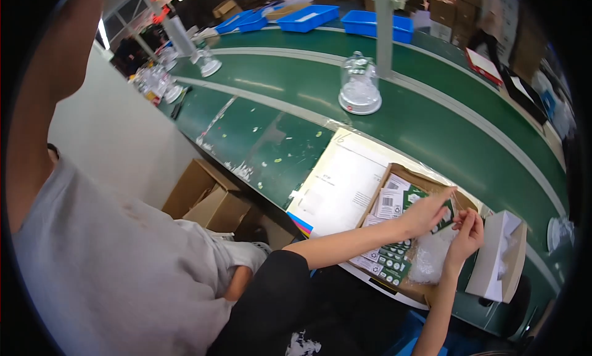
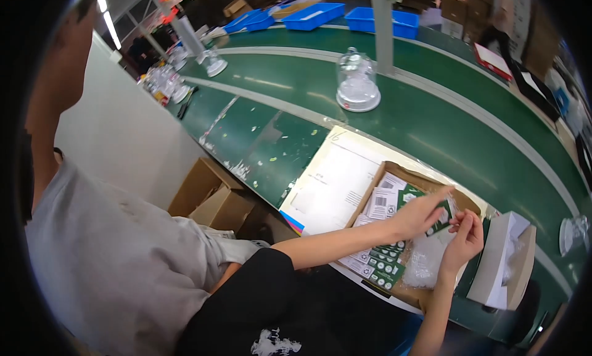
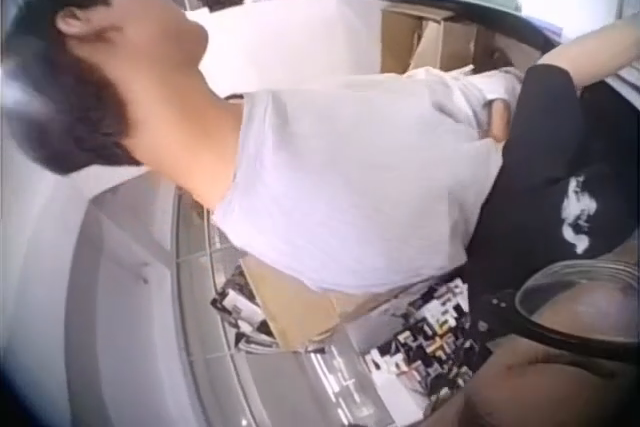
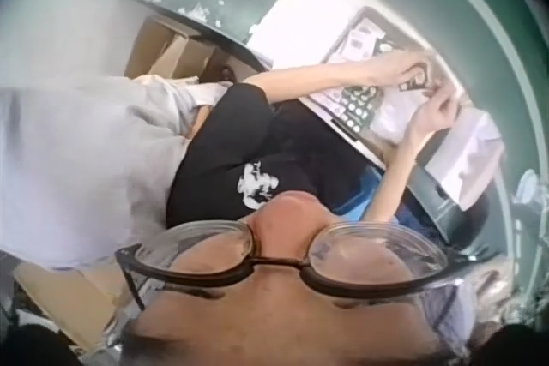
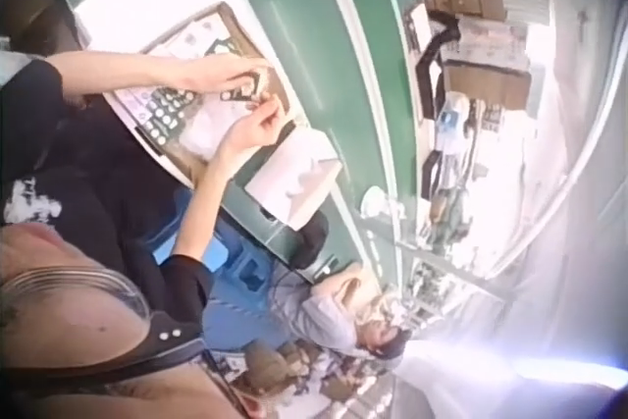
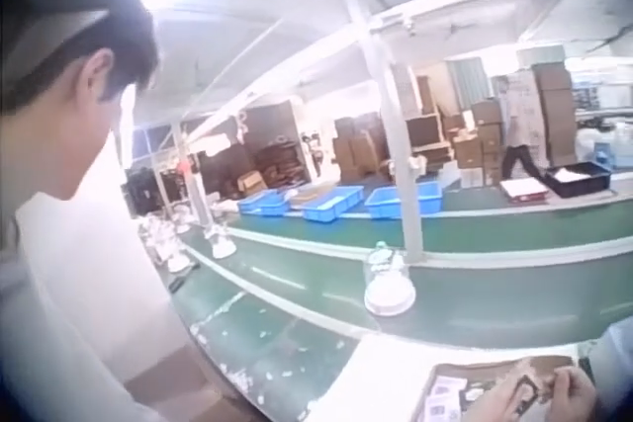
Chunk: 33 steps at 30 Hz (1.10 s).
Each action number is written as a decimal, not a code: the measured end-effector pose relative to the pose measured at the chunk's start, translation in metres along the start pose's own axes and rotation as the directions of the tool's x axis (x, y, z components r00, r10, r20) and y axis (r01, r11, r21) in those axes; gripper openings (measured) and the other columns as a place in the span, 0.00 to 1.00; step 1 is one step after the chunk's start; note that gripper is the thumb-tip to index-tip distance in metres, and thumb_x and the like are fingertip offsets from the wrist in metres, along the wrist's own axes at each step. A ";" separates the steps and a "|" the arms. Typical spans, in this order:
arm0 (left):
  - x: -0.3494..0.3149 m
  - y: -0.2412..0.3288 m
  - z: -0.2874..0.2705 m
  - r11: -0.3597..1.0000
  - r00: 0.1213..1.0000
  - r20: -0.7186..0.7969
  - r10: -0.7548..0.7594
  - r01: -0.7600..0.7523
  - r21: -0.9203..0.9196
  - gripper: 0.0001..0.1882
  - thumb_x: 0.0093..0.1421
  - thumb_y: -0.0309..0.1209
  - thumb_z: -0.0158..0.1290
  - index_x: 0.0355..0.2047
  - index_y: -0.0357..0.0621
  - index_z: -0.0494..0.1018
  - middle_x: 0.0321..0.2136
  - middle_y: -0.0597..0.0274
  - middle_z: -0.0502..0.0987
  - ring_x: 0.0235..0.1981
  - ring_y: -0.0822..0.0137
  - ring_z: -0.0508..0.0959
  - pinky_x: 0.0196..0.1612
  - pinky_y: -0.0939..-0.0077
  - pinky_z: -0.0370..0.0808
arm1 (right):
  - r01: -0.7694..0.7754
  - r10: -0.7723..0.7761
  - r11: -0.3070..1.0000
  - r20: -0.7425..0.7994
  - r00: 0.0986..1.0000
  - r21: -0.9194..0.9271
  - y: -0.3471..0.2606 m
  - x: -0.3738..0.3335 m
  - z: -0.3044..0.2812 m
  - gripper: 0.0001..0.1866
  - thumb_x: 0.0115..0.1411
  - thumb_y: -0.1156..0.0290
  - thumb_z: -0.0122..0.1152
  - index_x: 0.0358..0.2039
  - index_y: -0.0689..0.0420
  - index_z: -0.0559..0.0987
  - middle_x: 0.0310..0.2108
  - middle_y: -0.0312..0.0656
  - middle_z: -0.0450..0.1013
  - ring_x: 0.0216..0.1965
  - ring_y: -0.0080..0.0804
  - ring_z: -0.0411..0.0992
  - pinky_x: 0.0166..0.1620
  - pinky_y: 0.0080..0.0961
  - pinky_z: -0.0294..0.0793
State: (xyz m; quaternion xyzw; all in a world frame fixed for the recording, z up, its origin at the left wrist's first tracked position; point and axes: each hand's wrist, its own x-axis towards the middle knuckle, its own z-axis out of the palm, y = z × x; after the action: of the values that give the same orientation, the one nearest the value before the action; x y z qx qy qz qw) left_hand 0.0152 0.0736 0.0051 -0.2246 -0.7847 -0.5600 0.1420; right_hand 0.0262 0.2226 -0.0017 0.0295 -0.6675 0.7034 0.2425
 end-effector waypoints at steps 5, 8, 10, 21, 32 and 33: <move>0.002 0.007 -0.008 0.998 0.998 0.002 -0.057 0.057 -0.008 0.26 0.58 0.23 0.48 0.58 0.39 0.60 0.42 0.43 0.75 0.38 0.46 0.77 0.39 0.62 0.75 | -0.006 0.006 1.000 -0.006 1.000 0.003 -0.002 0.003 -0.002 0.10 0.66 0.71 0.50 0.39 0.64 0.76 0.28 0.37 0.73 0.25 0.18 0.70 0.25 0.12 0.66; 0.002 -0.001 -0.003 0.994 0.992 -0.068 0.103 -0.101 0.033 0.16 0.57 0.24 0.51 0.47 0.37 0.70 0.36 0.46 0.77 0.35 0.48 0.78 0.36 0.64 0.75 | -0.020 0.019 1.000 -0.039 0.999 -0.011 0.004 0.005 -0.007 0.10 0.66 0.70 0.50 0.39 0.63 0.76 0.28 0.36 0.73 0.24 0.18 0.69 0.25 0.11 0.66; 0.002 0.001 -0.003 0.994 0.993 -0.057 0.106 -0.105 0.011 0.09 0.57 0.25 0.52 0.39 0.37 0.75 0.31 0.48 0.78 0.32 0.49 0.78 0.34 0.66 0.75 | -0.030 0.030 1.000 -0.033 0.999 0.001 0.005 0.005 -0.008 0.10 0.66 0.70 0.50 0.39 0.63 0.76 0.28 0.36 0.73 0.24 0.18 0.69 0.25 0.11 0.66; -0.001 -0.003 -0.009 0.997 0.996 0.047 0.071 -0.072 0.032 0.06 0.58 0.28 0.51 0.29 0.39 0.73 0.23 0.49 0.76 0.25 0.49 0.76 0.27 0.63 0.71 | -0.007 0.053 0.985 0.261 0.964 -0.173 0.013 0.000 -0.002 0.05 0.63 0.76 0.54 0.37 0.62 0.76 0.28 0.32 0.70 0.26 0.15 0.65 0.27 0.11 0.62; -0.001 -0.004 -0.007 0.997 0.998 0.031 0.057 -0.058 0.056 0.05 0.56 0.28 0.52 0.29 0.40 0.74 0.22 0.50 0.76 0.25 0.49 0.76 0.27 0.62 0.71 | -0.002 0.043 0.968 0.157 0.987 -0.250 0.016 -0.002 -0.006 0.07 0.62 0.74 0.57 0.37 0.63 0.79 0.29 0.33 0.74 0.26 0.15 0.66 0.29 0.11 0.65; -0.002 -0.004 -0.007 0.997 0.998 0.041 0.048 -0.051 0.066 0.05 0.56 0.28 0.52 0.29 0.40 0.75 0.21 0.50 0.75 0.24 0.49 0.76 0.27 0.62 0.71 | 0.008 0.037 0.965 0.165 0.986 -0.262 0.015 -0.003 -0.006 0.07 0.62 0.74 0.57 0.37 0.63 0.79 0.29 0.33 0.74 0.27 0.16 0.66 0.29 0.11 0.65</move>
State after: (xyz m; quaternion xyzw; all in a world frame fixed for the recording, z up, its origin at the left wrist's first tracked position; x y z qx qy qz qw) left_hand 0.0144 0.0656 0.0032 -0.2501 -0.7999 -0.5252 0.1476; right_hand 0.0244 0.2275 -0.0172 0.0515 -0.7728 0.6059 0.1819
